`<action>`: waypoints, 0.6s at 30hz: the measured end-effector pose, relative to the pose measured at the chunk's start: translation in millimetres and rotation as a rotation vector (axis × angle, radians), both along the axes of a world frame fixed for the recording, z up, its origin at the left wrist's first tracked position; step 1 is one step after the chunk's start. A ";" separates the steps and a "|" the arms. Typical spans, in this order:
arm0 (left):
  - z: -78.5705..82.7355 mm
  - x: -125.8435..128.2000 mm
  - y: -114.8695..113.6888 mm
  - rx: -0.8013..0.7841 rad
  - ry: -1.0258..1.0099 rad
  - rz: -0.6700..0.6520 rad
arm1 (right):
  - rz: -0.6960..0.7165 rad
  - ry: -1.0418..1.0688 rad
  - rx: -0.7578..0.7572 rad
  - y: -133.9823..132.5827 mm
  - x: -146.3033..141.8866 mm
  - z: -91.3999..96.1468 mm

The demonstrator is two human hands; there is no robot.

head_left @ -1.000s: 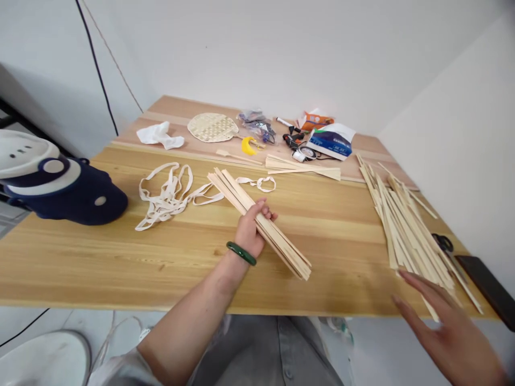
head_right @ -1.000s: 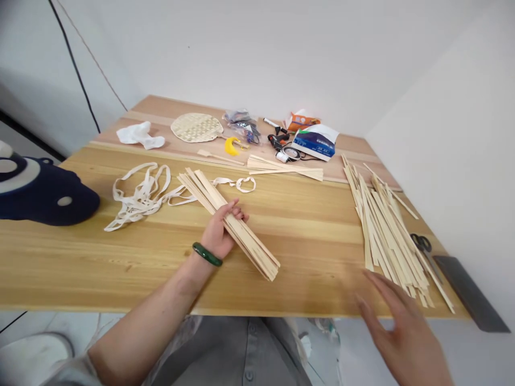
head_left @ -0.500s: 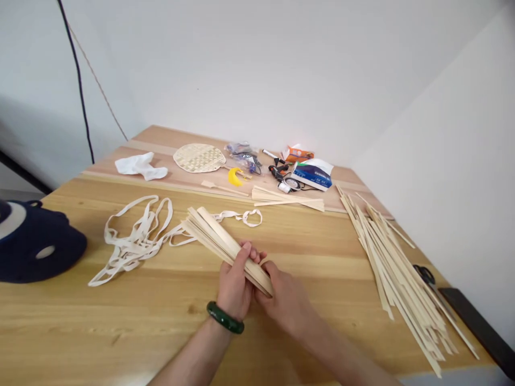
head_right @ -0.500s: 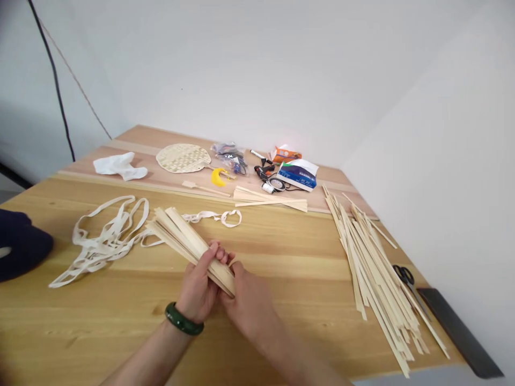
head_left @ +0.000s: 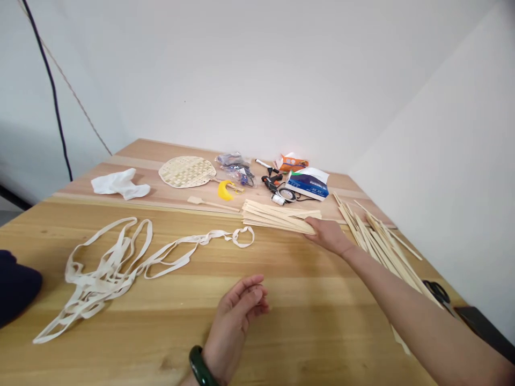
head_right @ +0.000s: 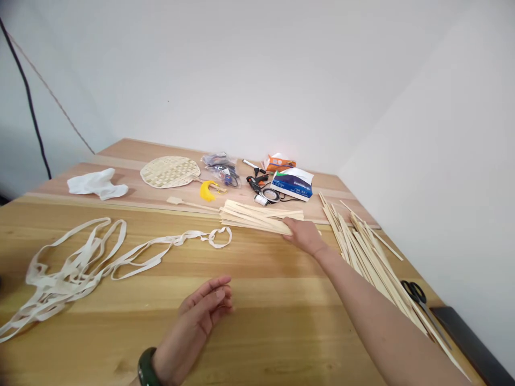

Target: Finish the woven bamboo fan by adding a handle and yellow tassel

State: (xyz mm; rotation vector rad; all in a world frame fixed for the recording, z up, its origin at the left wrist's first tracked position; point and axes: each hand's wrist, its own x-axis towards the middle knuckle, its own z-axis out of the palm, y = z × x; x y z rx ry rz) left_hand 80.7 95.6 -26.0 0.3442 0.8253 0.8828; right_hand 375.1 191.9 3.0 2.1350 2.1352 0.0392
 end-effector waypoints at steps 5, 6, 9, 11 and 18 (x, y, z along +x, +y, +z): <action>-2.8 -0.2 3.7 -0.023 0.029 0.007 | 0.048 -0.025 -0.008 27.4 11.3 -8.2; -3.4 0.1 4.2 -0.029 0.031 0.006 | 0.062 -0.024 -0.006 31.8 12.7 -10.0; -4.5 0.8 5.5 -0.047 0.034 0.003 | 0.111 -0.015 -0.001 42.1 17.6 -14.2; -4.9 0.9 6.5 -0.055 0.035 0.002 | 0.147 -0.004 0.000 46.3 21.4 -16.1; -4.1 0.5 7.8 -0.094 0.063 -0.012 | 0.201 0.039 0.078 46.4 33.1 -18.9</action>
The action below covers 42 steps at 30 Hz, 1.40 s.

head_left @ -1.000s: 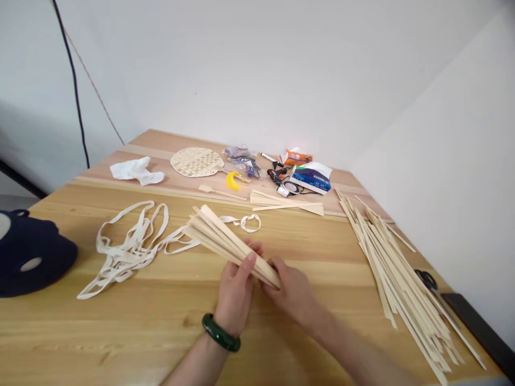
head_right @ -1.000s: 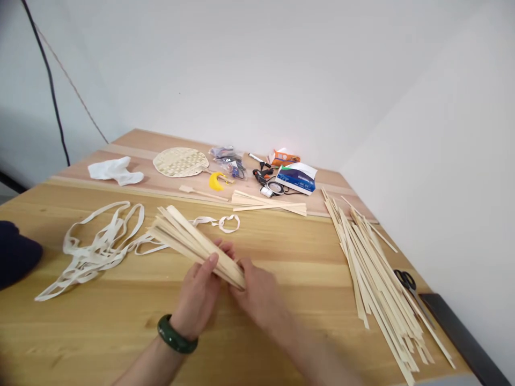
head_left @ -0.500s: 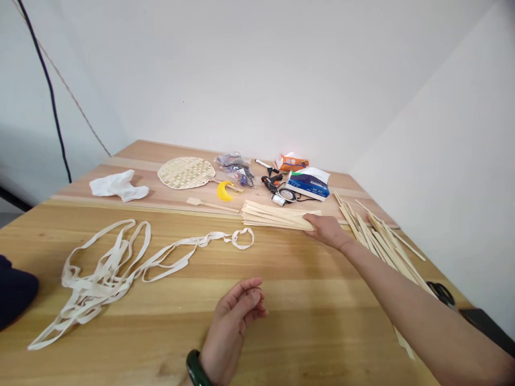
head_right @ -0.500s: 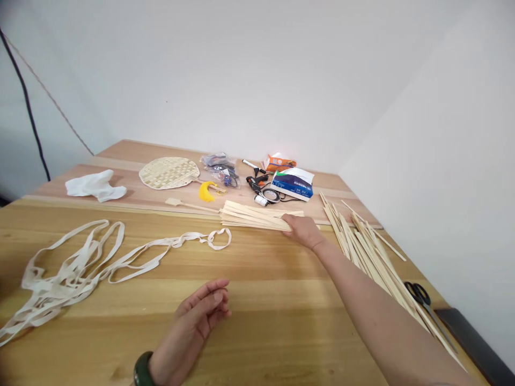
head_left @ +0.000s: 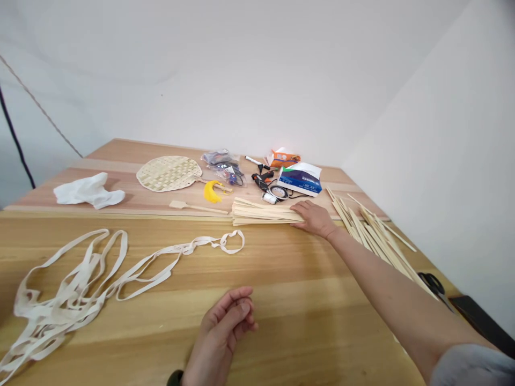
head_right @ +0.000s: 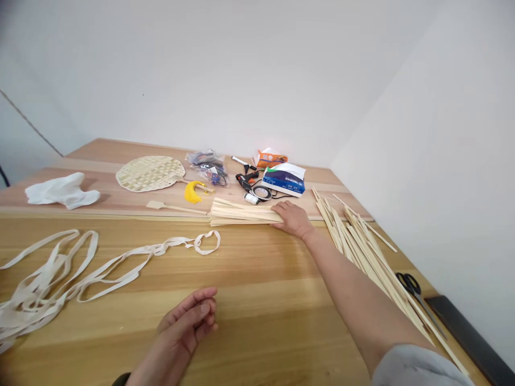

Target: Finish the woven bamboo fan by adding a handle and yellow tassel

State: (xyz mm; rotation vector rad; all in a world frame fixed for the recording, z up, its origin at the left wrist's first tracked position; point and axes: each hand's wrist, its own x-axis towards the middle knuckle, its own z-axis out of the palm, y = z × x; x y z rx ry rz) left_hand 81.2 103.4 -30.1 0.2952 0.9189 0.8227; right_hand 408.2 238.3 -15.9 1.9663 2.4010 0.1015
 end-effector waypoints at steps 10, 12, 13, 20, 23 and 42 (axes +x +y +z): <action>0.8 -1.0 2.9 -0.049 0.094 -0.002 | -0.347 0.017 0.203 -87.4 6.4 -2.2; 1.8 -0.5 2.0 -0.056 0.103 -0.014 | -0.557 -0.007 0.234 -117.6 20.2 -0.5; 2.8 -0.5 1.0 -0.052 0.105 -0.020 | -0.673 -0.020 0.234 -131.8 28.7 0.8; 8.0 -1.7 -2.1 0.014 0.110 -0.024 | -1.185 -0.033 -0.047 -176.8 69.5 4.2; 8.3 -1.3 -0.6 0.031 0.111 -0.003 | -1.204 -0.048 -0.129 -168.8 71.3 5.1; 11.9 -3.2 -0.4 0.064 0.092 -0.004 | -1.325 0.172 -0.078 -146.1 78.6 19.1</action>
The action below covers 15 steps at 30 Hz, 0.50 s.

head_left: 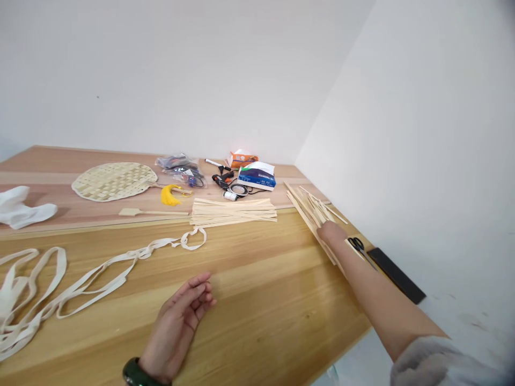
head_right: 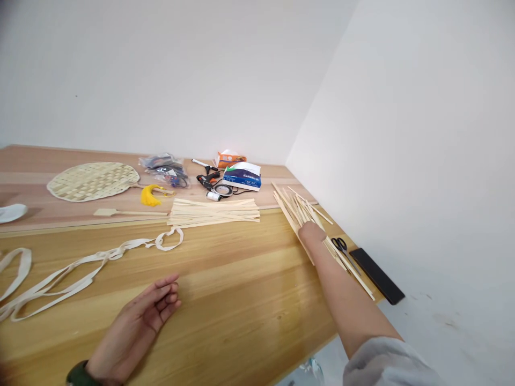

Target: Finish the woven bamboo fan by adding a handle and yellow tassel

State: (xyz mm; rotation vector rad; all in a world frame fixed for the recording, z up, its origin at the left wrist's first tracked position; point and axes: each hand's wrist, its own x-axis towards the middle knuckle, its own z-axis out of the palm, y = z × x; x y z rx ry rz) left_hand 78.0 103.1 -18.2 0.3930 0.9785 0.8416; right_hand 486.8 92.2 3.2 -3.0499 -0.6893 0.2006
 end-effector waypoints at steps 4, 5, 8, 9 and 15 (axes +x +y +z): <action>-1.7 0.0 -0.1 -0.008 -0.012 -0.003 | -0.045 0.127 0.153 -3.9 18.8 14.9; -2.2 0.0 -0.1 -0.008 -0.014 -0.007 | -0.040 0.173 0.205 -5.4 22.6 17.3; -3.7 -0.1 0.3 -0.013 -0.015 -0.006 | -0.015 0.327 0.373 -11.0 29.5 20.8; -4.2 0.0 0.6 -0.017 -0.013 -0.003 | -0.009 0.377 0.424 -12.9 30.3 21.1; -8.8 1.1 2.8 0.012 -0.013 -0.011 | 0.033 0.652 0.628 -24.2 24.3 21.5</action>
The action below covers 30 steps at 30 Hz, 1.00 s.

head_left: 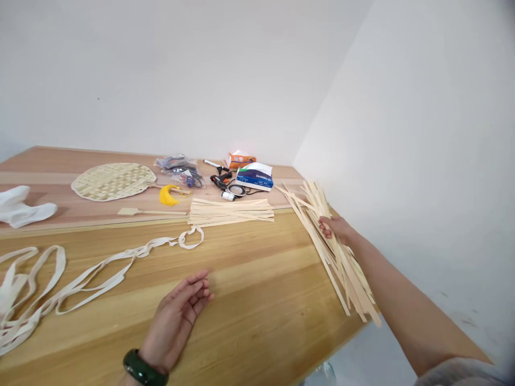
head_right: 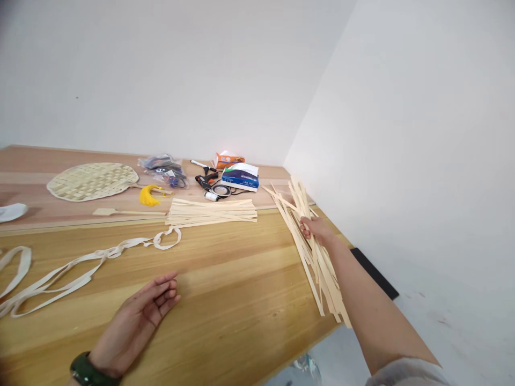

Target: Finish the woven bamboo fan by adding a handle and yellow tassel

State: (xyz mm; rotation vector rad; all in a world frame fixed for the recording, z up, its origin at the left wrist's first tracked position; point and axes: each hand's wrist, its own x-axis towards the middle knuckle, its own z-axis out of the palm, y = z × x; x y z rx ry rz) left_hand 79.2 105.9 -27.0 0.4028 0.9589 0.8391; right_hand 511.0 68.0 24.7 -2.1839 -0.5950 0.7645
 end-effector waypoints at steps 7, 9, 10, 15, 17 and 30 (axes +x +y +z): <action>11.8 8.8 -5.9 0.129 -0.017 -0.271 | 0.145 0.219 0.191 -17.9 -25.4 17.8; 26.7 23.2 -4.8 0.166 -0.028 -0.377 | 0.180 0.255 0.240 -25.9 -37.9 28.2; 34.9 33.7 -2.9 0.183 -0.024 -0.425 | 0.192 0.268 0.259 -30.6 -45.2 33.0; 59.0 110.6 13.8 0.137 -0.046 -0.459 | 0.177 0.287 0.299 -62.5 -91.8 36.9; 57.8 143.5 17.2 0.090 -0.062 -0.457 | 0.160 0.299 0.282 -77.7 -113.0 28.6; 51.1 151.8 32.9 0.102 -0.041 -0.081 | 0.260 0.707 0.108 -98.8 -157.0 9.6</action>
